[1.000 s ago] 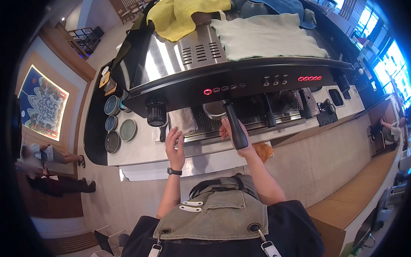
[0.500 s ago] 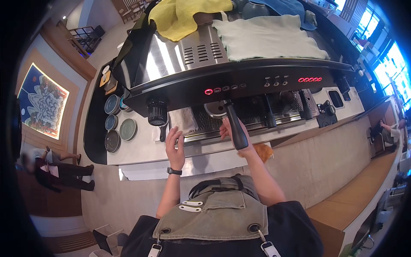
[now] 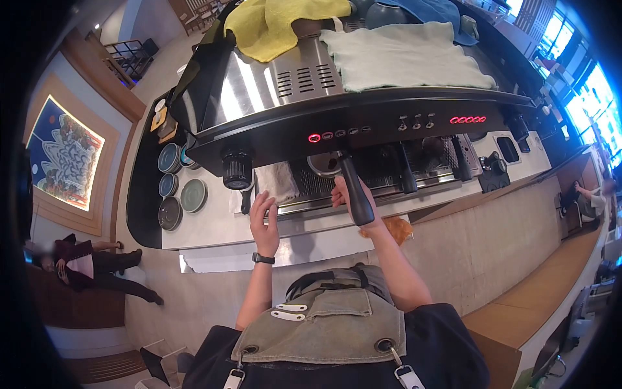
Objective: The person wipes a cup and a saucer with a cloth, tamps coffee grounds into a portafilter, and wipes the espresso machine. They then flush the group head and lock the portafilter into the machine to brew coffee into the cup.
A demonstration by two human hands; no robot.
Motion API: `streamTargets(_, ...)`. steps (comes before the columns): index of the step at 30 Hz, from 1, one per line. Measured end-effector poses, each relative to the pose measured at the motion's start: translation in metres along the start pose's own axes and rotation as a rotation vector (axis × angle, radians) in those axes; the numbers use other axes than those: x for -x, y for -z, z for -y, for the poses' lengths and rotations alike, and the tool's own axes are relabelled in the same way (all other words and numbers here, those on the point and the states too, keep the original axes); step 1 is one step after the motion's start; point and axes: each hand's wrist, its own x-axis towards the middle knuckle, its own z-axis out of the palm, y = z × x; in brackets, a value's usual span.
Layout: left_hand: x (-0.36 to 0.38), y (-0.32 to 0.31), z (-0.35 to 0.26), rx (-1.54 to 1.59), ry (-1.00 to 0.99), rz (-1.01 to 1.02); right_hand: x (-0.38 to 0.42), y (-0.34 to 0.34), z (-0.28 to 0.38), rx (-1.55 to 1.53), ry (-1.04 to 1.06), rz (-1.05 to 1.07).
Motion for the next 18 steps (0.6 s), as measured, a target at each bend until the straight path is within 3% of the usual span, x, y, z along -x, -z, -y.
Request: streamTargets(18, -0.001, 0.0, -0.002, 0.004, -0.001, -0.006, 0.001, 0.008, 0.006, -0.009, -0.025, 0.012)
